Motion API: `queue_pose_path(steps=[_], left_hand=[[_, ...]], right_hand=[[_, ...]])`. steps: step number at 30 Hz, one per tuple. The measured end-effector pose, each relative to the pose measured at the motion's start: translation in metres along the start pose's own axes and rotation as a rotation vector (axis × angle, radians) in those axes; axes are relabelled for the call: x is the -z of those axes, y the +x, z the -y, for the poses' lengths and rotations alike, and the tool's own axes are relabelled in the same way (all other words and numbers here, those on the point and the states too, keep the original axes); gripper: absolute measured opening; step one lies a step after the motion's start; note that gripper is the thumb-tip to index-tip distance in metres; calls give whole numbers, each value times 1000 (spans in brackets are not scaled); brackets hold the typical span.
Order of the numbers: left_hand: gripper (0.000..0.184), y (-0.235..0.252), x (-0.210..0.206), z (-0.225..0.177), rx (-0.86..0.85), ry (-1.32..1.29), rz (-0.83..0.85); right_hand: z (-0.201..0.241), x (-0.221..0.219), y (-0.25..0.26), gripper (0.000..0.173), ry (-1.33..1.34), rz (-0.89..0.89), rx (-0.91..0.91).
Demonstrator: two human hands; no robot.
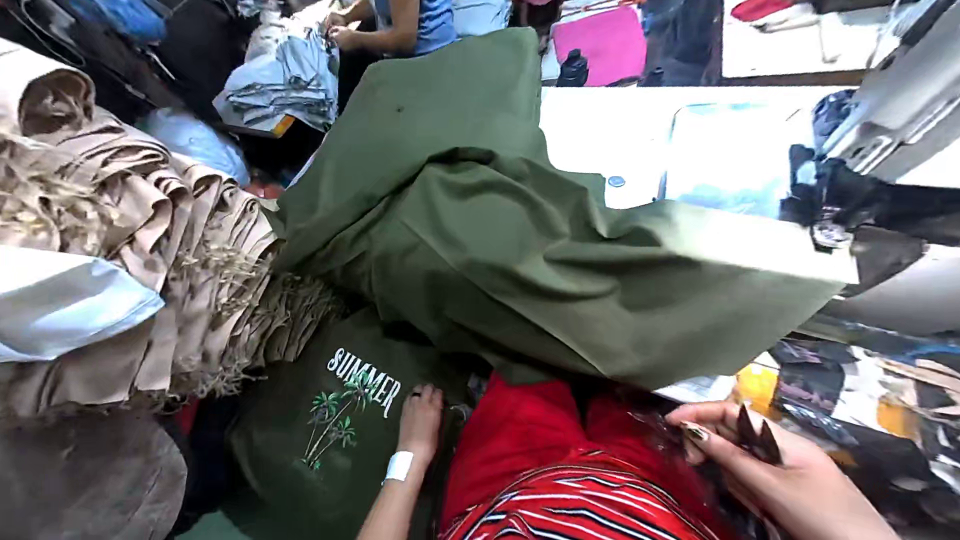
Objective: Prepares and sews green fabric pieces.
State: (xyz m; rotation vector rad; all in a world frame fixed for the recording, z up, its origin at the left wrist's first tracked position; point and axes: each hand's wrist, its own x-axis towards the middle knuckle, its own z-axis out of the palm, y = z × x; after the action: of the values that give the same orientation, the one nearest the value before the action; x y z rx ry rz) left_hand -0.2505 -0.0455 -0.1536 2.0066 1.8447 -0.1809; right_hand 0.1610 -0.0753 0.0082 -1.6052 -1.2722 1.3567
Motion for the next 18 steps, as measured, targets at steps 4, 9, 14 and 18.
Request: queue_pose_path(steps=[4, 9, 14, 18], left_hand=[[31, 30, -21, 1, -110, 120, 105], [34, 79, -41, -45, -78, 298, 475], [36, 102, -50, -70, 85, 291, 604], [32, 102, -40, -71, 191, 61, 508]], right_hand=[[8, -18, 12, 20, -20, 14, 127], [18, -29, 3, 20, -55, 99, 106], [15, -26, -12, 21, -68, 150, 61], [10, -24, -13, 21, -40, 164, 16]])
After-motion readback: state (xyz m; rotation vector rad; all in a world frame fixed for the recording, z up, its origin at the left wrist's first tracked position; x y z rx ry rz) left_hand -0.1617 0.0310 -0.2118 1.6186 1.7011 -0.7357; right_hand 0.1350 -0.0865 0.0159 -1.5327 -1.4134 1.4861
